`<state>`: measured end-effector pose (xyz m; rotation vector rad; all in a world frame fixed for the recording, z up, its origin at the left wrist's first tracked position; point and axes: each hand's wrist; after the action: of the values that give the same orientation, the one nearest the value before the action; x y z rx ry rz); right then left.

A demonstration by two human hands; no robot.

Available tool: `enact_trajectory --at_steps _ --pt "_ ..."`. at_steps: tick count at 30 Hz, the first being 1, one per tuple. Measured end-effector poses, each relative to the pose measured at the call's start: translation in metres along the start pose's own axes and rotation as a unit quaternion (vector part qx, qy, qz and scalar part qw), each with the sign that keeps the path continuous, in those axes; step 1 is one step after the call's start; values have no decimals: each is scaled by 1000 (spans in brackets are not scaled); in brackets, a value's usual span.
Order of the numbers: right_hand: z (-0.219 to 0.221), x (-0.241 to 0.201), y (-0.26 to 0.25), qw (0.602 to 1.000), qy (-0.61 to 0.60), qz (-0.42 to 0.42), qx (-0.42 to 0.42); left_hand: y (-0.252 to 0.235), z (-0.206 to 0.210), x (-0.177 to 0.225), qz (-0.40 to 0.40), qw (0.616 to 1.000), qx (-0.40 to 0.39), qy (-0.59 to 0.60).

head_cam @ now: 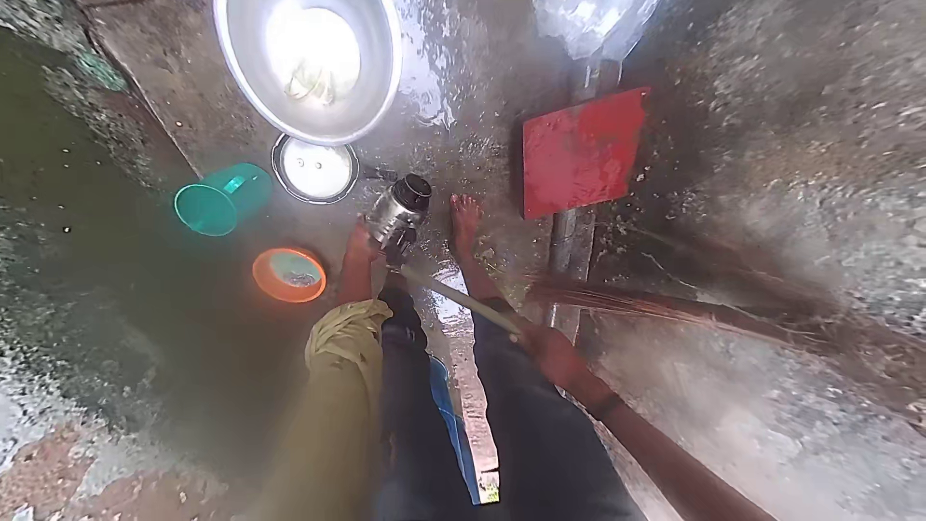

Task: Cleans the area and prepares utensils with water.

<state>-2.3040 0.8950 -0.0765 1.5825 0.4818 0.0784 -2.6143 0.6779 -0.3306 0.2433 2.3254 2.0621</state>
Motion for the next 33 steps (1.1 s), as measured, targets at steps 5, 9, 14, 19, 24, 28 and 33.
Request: enact_trajectory --at_steps 5,9,14,19,24,28,33 --pt "16 21 -14 995 10 53 79 13 4 9 58 996 -44 -42" --pt "10 18 -24 996 13 65 62 5 16 15 46 998 1 -45" --pt "7 24 -14 995 -3 55 84 -5 16 9 84 989 -110 -54" --pt "-3 35 -10 988 -36 80 131 7 30 24 123 986 25 -114" --pt "-8 28 -12 995 -20 52 81 38 62 60 231 873 32 -429" --pt "-4 25 -15 992 -26 69 104 111 83 63 289 690 -84 -658" --pt "-3 22 -15 995 -19 60 74 56 81 4 404 423 -121 -802"
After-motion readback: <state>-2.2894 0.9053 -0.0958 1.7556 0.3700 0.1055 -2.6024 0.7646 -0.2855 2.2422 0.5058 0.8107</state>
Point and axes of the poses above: each hand's wrist, its own y-axis away from the middle knuckle, its own z-axis out of the palm, x = y × z, and after that the axes turned 3 degrees about -z, right-handed
